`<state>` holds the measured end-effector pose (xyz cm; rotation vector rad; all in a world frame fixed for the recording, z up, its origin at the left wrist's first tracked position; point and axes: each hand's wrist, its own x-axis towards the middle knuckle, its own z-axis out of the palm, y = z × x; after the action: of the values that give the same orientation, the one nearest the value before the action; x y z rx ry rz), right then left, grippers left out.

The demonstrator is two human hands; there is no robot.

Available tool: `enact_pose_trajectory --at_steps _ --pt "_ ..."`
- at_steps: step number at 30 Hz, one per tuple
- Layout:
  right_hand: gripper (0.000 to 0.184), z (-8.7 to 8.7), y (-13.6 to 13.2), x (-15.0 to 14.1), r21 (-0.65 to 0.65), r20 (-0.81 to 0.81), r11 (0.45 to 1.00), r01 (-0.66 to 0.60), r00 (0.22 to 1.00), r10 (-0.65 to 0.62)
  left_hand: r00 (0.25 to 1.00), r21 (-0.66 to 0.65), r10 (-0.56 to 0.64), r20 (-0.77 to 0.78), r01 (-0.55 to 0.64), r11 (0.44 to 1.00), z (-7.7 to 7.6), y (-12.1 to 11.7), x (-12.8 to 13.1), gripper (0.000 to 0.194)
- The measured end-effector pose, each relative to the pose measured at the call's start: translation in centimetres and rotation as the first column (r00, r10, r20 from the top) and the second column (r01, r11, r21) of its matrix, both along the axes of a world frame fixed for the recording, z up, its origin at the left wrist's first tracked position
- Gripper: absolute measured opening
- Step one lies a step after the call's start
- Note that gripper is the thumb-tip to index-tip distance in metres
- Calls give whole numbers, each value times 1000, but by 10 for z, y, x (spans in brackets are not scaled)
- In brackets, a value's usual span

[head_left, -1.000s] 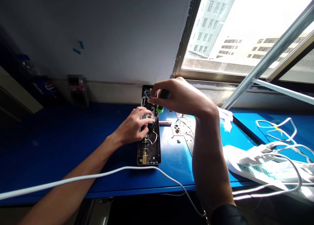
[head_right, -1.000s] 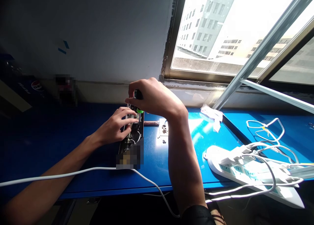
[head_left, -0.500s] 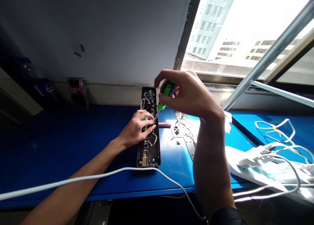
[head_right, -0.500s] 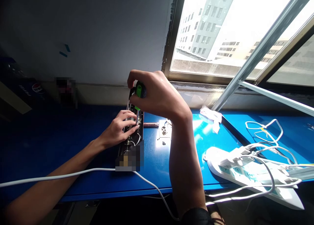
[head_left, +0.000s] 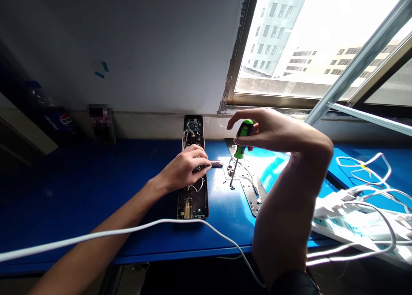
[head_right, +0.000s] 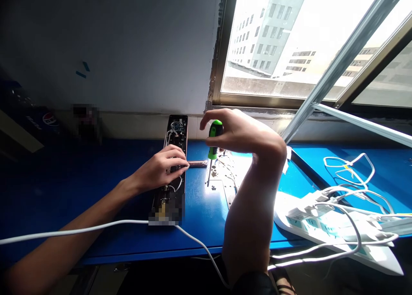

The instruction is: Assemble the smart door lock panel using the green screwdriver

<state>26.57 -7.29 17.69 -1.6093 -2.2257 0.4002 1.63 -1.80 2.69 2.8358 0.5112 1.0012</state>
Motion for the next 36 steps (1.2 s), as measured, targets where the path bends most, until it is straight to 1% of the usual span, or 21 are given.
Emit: enact_pose_trajectory --at_steps 3,6,9,12,17,22,25,30,33,36 --pt "40 -1 -1 9 -32 10 998 49 999 -49 988 -14 -45 -150 43 999 17 2 18 12" --pt "40 -2 -3 15 -71 -12 995 75 997 -76 943 -24 -69 -324 65 998 29 6 41 14" --pt "40 -2 -4 19 -89 -6 992 91 996 -92 854 -21 -24 -520 15 1000 30 10 61 16" --pt "40 -3 -4 21 -100 4 991 90 996 -91 797 -15 1 -604 -13 1000 22 12 76 19" --pt "42 -2 -4 23 -101 -6 991 86 996 -87 757 -12 0 -653 -11 1000 6 11 91 20" --pt "39 0 -6 23 -100 18 989 112 994 -110 743 -4 9 -669 -15 1000 -3 11 98 20" --pt "39 0 -6 23 -106 25 988 111 994 -109 748 -8 8 -664 -17 1000 -4 12 97 19" --pt "39 -2 -3 25 -110 -3 990 91 996 -91 769 -35 -3 -639 -25 999 2 10 93 19" --pt "39 -3 -1 27 -119 -13 989 85 996 -87 787 -66 -14 -617 -34 997 2 9 91 24" --pt "38 -3 -1 27 -110 -14 991 75 997 -77 809 -109 -34 -587 -37 993 -1 8 89 28"
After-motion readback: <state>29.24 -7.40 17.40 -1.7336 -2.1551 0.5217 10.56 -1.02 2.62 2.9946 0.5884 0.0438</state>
